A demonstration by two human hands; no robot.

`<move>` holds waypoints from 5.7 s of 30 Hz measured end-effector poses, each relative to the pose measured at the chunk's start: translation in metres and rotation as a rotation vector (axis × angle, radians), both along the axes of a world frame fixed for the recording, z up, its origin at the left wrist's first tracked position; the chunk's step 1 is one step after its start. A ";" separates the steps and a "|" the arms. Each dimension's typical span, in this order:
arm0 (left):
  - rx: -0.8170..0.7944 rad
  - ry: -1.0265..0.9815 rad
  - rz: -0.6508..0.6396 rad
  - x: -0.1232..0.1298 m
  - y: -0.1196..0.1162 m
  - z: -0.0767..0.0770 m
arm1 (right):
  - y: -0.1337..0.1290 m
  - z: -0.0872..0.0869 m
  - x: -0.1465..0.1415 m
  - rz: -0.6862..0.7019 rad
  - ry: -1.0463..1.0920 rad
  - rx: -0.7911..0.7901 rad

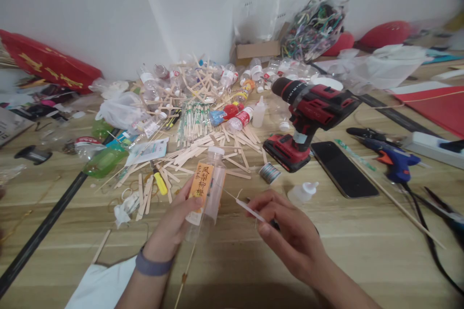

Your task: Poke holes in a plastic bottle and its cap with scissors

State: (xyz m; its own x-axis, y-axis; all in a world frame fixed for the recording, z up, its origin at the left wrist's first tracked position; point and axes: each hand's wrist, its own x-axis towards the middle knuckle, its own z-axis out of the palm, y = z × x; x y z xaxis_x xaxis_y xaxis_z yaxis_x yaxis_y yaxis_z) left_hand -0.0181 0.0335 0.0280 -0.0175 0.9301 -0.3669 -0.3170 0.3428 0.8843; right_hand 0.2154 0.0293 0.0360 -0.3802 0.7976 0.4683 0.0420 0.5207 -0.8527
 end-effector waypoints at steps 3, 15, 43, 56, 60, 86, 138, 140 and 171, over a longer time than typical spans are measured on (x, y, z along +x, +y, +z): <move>0.009 0.011 0.006 0.001 -0.001 0.001 | -0.001 0.000 0.001 -0.008 -0.006 0.006; -0.014 -0.138 -0.252 0.002 -0.006 -0.014 | 0.004 -0.014 -0.005 -0.189 0.028 -0.060; -0.047 -0.078 -0.043 -0.004 0.001 -0.008 | -0.005 0.006 0.010 0.041 0.119 0.037; 0.032 -0.113 -0.071 -0.002 0.000 -0.024 | -0.004 -0.015 -0.015 0.064 -0.037 -0.070; 0.032 -0.111 -0.109 0.000 0.000 -0.021 | -0.006 -0.017 -0.020 0.032 -0.025 -0.047; 0.035 -0.139 -0.173 0.010 -0.002 -0.014 | -0.006 -0.020 -0.021 0.001 -0.053 -0.053; -0.016 0.002 -0.019 0.014 0.000 -0.008 | 0.003 -0.010 -0.008 0.035 0.043 -0.158; -0.003 0.011 -0.051 0.015 -0.001 -0.008 | 0.002 -0.013 -0.011 0.068 0.048 -0.179; 0.002 -0.004 -0.059 0.012 0.000 -0.011 | -0.001 -0.017 -0.015 0.070 0.024 -0.130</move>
